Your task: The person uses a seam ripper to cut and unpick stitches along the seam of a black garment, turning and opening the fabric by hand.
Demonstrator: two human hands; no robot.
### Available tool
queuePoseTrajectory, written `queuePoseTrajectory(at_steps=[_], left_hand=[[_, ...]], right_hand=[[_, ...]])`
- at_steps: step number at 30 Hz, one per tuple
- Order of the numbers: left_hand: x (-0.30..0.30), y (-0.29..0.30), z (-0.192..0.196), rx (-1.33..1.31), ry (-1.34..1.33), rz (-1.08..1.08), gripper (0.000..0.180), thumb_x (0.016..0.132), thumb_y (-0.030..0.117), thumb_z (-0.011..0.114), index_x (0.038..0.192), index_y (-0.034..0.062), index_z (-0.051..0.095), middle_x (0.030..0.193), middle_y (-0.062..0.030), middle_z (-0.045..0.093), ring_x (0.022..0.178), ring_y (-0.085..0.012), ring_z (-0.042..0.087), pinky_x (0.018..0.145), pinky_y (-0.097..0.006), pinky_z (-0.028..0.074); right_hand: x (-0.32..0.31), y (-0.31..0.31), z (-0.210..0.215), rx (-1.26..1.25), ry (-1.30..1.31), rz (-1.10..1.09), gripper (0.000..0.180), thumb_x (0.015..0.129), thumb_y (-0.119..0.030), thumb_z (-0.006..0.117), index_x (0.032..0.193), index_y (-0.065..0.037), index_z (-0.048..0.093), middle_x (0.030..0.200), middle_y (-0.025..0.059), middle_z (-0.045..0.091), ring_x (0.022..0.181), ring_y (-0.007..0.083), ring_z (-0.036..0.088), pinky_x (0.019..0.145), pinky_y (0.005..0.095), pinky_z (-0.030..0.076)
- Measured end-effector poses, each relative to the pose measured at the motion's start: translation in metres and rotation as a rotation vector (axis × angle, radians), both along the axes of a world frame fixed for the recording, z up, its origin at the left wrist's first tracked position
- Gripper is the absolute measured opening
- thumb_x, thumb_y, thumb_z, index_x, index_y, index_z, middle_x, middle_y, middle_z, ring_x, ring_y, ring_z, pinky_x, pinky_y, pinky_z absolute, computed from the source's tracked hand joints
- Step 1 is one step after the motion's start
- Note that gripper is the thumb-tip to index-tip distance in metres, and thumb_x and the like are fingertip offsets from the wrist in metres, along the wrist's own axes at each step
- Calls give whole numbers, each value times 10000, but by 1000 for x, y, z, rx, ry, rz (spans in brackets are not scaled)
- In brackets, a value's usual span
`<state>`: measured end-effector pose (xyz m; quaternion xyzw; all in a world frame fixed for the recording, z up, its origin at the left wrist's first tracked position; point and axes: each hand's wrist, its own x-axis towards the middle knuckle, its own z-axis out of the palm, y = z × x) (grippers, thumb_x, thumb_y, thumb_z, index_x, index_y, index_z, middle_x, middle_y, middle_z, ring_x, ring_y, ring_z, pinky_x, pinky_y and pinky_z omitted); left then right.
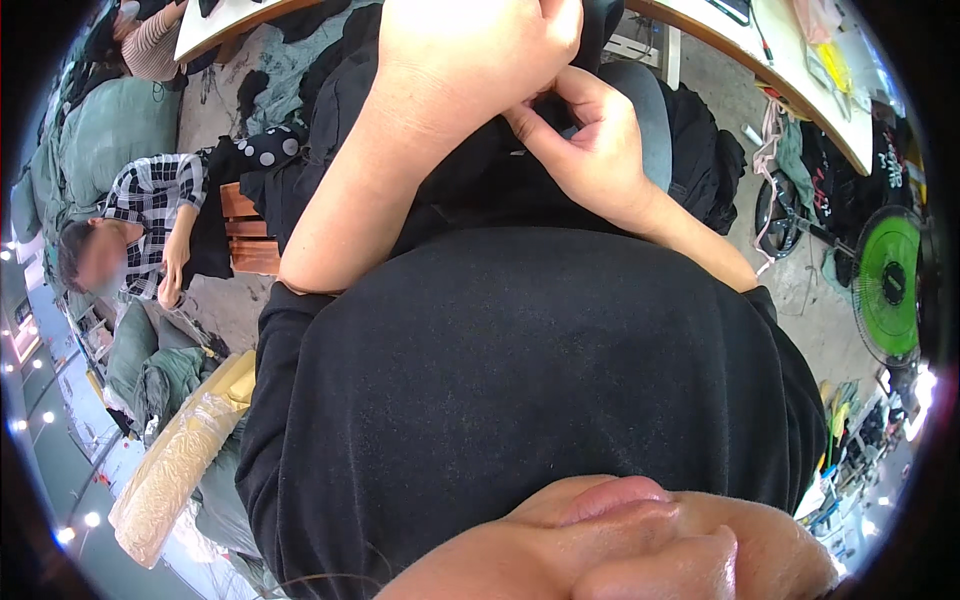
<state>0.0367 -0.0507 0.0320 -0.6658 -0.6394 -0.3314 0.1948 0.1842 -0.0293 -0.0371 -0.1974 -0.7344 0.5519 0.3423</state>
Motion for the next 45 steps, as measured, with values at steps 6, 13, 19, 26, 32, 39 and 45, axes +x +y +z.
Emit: queuePoseTrajectory(at_steps=[6, 13, 19, 26, 32, 39, 45], left_hand=[[-16, 14, -6, 82, -103, -145, 121, 855, 43, 697, 909, -9, 602, 757, -149, 591, 703, -349, 599, 683, -407, 510], [-16, 1, -1, -144, -594, -174, 79, 929, -7, 674, 873, -31, 622, 684, -76, 591, 606, -127, 551, 591, -292, 445], [-6, -40, -21, -218, -700, -101, 60, 935, -17, 701, 990, -37, 691, 674, 18, 598, 616, 6, 523, 555, -171, 400], [-4, -72, -41, -162, -628, -67, 73, 850, 52, 743, 890, 59, 682, 634, -39, 581, 537, -188, 566, 531, -312, 443], [-2, -85, -45, -134, -525, -80, 89, 845, 47, 746, 919, 39, 698, 684, -51, 618, 565, -196, 593, 551, -310, 467], [-2, -79, -50, -91, -527, -107, 103, 834, 48, 749, 925, 35, 702, 704, -57, 643, 576, -197, 610, 562, -309, 480], [-4, -77, -49, -57, -532, -83, 109, 829, 54, 750, 924, 31, 703, 713, -59, 651, 583, -199, 620, 564, -312, 485]], right_hand=[[2, 1, -2, 13, -18, -9, 105, 889, -75, 768, 942, -4, 711, 867, 71, 712, 826, 157, 687, 801, 291, 552], [8, 4, 0, 8, -110, 51, 122, 925, -20, 750, 1030, 8, 695, 960, 42, 698, 883, 96, 650, 847, 246, 533], [10, 10, -11, -23, -72, 60, 106, 928, 6, 733, 1026, 7, 692, 954, 30, 690, 895, 94, 649, 865, 242, 536], [0, 5, -14, -46, 0, 2, 99, 883, -24, 757, 968, -22, 706, 896, 46, 713, 826, 123, 684, 783, 263, 560], [-3, 4, -15, -40, 6, 14, 107, 889, -34, 761, 982, -16, 711, 897, 55, 707, 836, 127, 685, 790, 266, 563], [-2, 3, -11, -98, -47, 63, 137, 909, 39, 730, 1043, 28, 701, 1018, 57, 705, 957, 108, 662, 905, 246, 528], [-1, 4, -7, -100, -80, 65, 132, 910, 39, 730, 1037, 26, 701, 1016, 58, 704, 958, 111, 664, 904, 251, 530]])
